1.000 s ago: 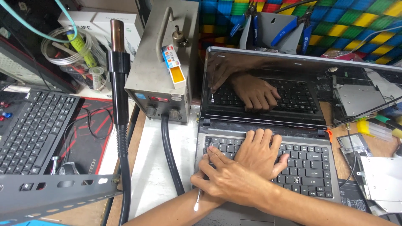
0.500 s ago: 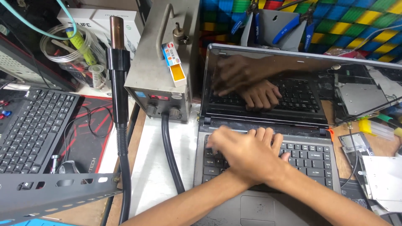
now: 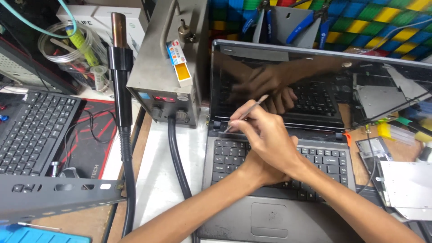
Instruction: Removing the keyboard and internal bezel from a laptop using prying tools and a screwdriver.
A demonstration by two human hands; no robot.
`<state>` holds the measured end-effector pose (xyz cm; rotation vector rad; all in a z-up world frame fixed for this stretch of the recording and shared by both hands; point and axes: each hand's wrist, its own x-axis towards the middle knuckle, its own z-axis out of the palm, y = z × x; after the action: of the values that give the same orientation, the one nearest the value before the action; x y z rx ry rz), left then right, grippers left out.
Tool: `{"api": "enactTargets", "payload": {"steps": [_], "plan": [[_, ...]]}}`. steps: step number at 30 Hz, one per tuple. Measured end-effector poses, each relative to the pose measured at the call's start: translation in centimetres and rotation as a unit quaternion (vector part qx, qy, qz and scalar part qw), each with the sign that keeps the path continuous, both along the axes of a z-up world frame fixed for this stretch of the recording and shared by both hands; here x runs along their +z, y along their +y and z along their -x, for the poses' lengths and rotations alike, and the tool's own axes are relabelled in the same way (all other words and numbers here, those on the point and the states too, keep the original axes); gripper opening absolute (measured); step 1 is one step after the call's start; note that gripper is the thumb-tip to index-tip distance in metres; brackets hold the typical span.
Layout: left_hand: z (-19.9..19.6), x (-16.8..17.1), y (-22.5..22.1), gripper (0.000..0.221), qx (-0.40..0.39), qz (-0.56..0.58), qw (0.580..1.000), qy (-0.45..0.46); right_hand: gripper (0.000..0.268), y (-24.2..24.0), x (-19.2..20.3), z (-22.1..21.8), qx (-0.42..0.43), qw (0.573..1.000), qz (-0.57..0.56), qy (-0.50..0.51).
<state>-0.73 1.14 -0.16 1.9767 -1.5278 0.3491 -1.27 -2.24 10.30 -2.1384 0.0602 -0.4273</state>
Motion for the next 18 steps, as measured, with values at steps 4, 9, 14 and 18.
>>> {"api": "enactTargets", "payload": {"steps": [4, 9, 14, 18], "plan": [[-0.7, 0.1, 0.0, 0.04, -0.024, -0.006, 1.0, -0.015, 0.008, -1.0, 0.4, 2.0, -0.067, 0.983, 0.092, -0.145], [-1.0, 1.0, 0.0, 0.051, -0.066, -0.014, 0.997, -0.033, 0.026, -5.3, 0.6, 7.4, -0.137, 0.96, 0.161, -0.182], [-1.1, 2.3, -0.2, 0.056, -0.092, -0.046, 0.994, 0.037, 0.034, -10.6, -2.7, 13.1, -0.187, 0.931, 0.309, -0.048], [-0.7, 0.3, -0.8, 0.051, -0.052, -0.04, 0.997, -0.041, 0.027, -12.2, -6.9, 15.2, -0.193, 0.906, 0.376, -0.006]]}}
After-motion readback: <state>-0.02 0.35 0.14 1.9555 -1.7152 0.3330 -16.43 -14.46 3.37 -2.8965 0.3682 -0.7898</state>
